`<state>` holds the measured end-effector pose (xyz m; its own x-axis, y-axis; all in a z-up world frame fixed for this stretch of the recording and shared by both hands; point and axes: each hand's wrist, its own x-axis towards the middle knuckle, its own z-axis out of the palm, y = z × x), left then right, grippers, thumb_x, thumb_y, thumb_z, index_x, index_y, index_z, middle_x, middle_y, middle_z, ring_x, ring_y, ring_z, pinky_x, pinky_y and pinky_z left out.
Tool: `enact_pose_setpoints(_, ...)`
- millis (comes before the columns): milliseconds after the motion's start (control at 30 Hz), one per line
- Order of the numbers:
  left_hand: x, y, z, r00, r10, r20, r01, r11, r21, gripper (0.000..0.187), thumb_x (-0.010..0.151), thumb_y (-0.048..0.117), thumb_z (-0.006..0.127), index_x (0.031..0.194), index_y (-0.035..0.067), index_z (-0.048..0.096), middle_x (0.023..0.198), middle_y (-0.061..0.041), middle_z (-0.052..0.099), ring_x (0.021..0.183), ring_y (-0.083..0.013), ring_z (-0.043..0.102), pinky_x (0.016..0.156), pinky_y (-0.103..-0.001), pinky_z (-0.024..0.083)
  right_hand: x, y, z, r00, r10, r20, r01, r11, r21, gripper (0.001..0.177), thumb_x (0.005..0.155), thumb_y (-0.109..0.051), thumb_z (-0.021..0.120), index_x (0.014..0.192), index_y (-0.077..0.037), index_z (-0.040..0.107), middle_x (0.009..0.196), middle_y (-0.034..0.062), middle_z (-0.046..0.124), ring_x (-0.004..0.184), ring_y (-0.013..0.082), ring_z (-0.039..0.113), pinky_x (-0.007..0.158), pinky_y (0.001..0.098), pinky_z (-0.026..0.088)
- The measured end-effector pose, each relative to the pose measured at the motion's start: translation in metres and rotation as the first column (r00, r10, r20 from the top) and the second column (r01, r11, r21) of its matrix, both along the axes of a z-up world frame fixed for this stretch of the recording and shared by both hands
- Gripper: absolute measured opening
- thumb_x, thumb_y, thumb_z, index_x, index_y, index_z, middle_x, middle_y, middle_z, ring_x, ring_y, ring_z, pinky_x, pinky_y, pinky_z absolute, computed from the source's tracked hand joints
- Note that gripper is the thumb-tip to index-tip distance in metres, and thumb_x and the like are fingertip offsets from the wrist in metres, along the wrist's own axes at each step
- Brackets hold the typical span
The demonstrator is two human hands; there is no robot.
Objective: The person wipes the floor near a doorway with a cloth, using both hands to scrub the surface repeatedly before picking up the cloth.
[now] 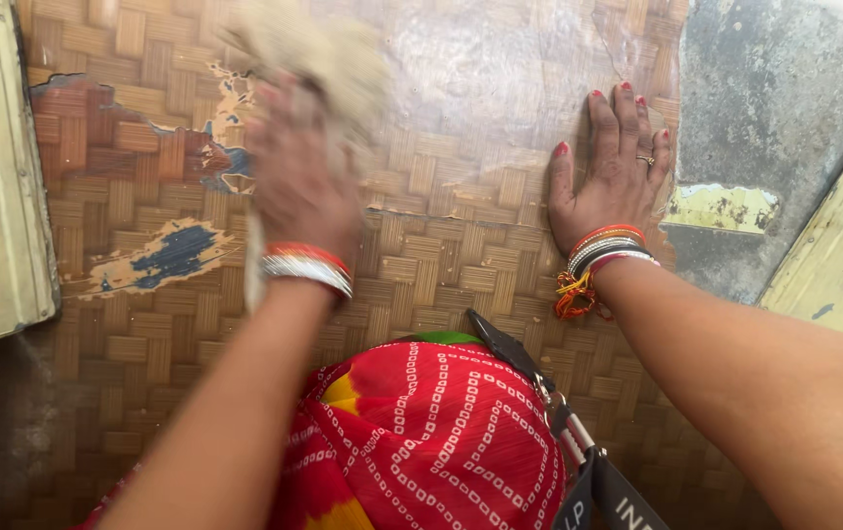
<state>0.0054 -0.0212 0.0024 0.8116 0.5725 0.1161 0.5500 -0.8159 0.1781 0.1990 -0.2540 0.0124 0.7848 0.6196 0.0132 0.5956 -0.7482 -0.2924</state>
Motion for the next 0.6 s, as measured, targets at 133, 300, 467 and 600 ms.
enact_pose_setpoints(133, 0.029, -0.058, 0.011, 0.948, -0.301, 0.101, 0.317, 0.920, -0.231, 0.064, 0.097, 0.026, 0.055, 0.156, 0.002, 0.042, 0.164, -0.021, 0.032, 0.155, -0.0326, 0.026, 0.127, -0.049, 0.021, 0.000, 0.000, 0.001, 1.000, -0.002, 0.011, 0.002, 1.000, -0.027, 0.060, 0.105, -0.036, 0.051, 0.158, -0.012, 0.039, 0.169, 0.0138, 0.031, 0.158, 0.0316, 0.023, 0.127, 0.0539, 0.005)
enact_pose_setpoints(300, 0.090, -0.058, -0.001, 0.875, -0.478, 0.072, 0.480, 0.840, -0.254, 0.061, 0.093, 0.023, 0.058, 0.151, 0.007, 0.045, 0.163, -0.019, 0.033, 0.152, -0.0321, 0.028, 0.125, -0.050, 0.020, 0.000, -0.001, 0.000, 1.000, -0.008, 0.009, 0.008, 0.999, -0.031, 0.061, 0.103, -0.036, 0.051, 0.158, -0.013, 0.039, 0.169, 0.0131, 0.031, 0.159, 0.0307, 0.024, 0.128, 0.0535, 0.005)
enact_pose_setpoints(467, 0.090, -0.025, -0.006, 0.956, -0.259, 0.137, 0.281, 0.943, -0.180, 0.062, 0.099, 0.024, 0.059, 0.157, 0.008, 0.043, 0.166, -0.017, 0.032, 0.156, -0.0304, 0.026, 0.128, -0.050, 0.018, 0.000, -0.001, -0.001, 1.000, -0.007, 0.026, 0.007, 1.000, -0.019, 0.061, 0.104, -0.037, 0.052, 0.158, -0.013, 0.039, 0.168, 0.0133, 0.032, 0.158, 0.0321, 0.025, 0.128, 0.0536, 0.006)
enact_pose_setpoints(600, 0.048, -0.016, 0.005, 0.992, -0.058, 0.113, 0.084, 0.968, -0.238, 0.064, 0.100, 0.027, 0.058, 0.159, 0.008, 0.041, 0.166, -0.017, 0.032, 0.156, -0.0314, 0.025, 0.128, -0.051, 0.017, 0.001, -0.001, -0.002, 1.000, -0.001, 0.031, 0.001, 1.000, -0.014, 0.062, 0.103, -0.037, 0.053, 0.158, -0.012, 0.039, 0.168, 0.0147, 0.033, 0.157, 0.0339, 0.026, 0.126, 0.0552, 0.007)
